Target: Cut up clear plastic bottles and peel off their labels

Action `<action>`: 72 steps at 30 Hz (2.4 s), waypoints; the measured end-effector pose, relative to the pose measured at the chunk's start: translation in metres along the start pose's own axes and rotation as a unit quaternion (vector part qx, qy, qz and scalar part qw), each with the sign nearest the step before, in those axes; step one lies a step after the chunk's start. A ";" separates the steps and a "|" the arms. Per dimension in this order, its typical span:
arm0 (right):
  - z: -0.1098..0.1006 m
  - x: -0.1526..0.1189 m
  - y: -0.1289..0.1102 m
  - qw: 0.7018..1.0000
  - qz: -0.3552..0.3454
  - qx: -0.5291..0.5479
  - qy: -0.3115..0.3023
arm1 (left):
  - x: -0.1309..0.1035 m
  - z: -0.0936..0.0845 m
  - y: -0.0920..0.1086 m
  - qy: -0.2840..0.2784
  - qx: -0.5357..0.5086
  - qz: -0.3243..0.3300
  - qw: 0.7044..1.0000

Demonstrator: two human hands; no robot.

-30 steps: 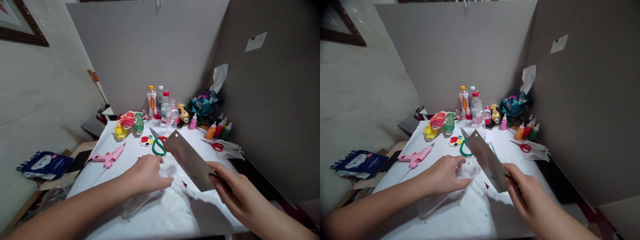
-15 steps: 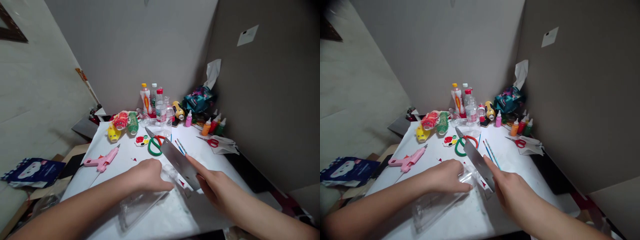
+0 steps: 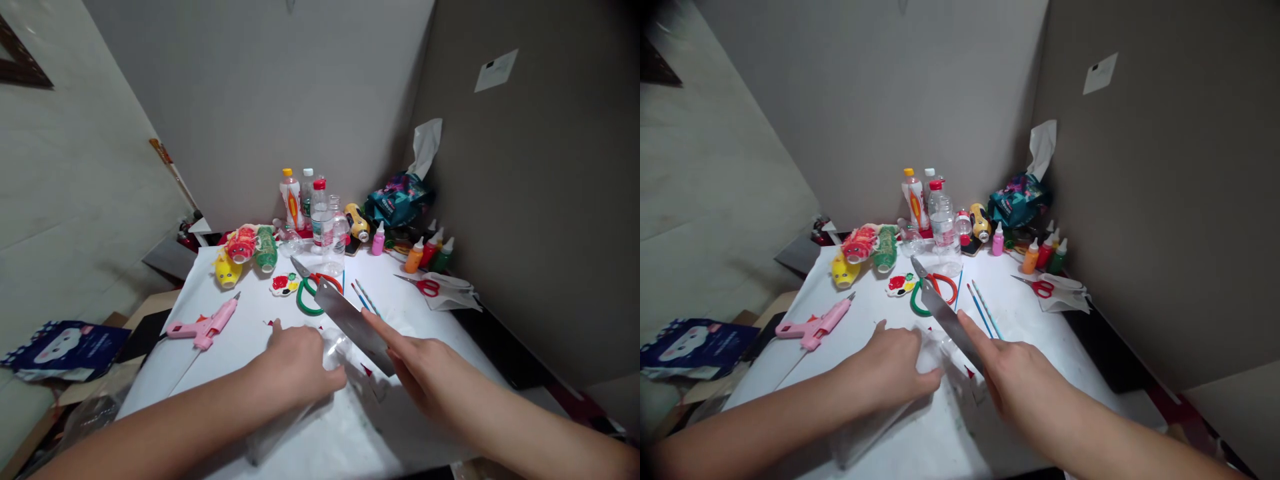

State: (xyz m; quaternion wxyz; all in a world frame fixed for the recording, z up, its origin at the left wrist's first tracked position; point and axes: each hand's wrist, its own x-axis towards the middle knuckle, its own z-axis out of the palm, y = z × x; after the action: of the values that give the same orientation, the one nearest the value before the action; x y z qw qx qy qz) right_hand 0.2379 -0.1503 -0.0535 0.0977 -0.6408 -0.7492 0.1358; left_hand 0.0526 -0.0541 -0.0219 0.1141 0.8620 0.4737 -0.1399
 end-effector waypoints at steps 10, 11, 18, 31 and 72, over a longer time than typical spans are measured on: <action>-0.002 0.008 -0.005 0.999 0.011 -0.013 -0.034 | 0.009 0.011 0.001 0.046 -0.027 0.006 0.999; -0.002 0.010 -0.007 0.999 0.012 -0.017 -0.044 | 0.011 0.012 0.000 0.050 -0.027 0.005 0.998; -0.024 0.015 -0.031 0.981 0.057 -0.092 -0.158 | 0.016 0.014 -0.003 0.043 -0.039 0.000 0.998; -0.046 0.076 -0.037 0.990 -0.052 -0.103 -0.084 | 0.023 0.013 -0.022 0.008 -0.076 -0.046 0.996; -0.048 0.045 -0.019 0.994 0.034 0.004 -0.108 | 0.023 0.012 -0.022 0.011 -0.085 -0.031 0.996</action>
State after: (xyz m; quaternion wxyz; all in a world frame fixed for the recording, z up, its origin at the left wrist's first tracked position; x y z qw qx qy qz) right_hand 0.2288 -0.1052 -0.0033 0.0140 -0.6472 -0.7324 0.2110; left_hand 0.0440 -0.0282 -0.0424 0.1772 0.8356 0.5116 -0.0930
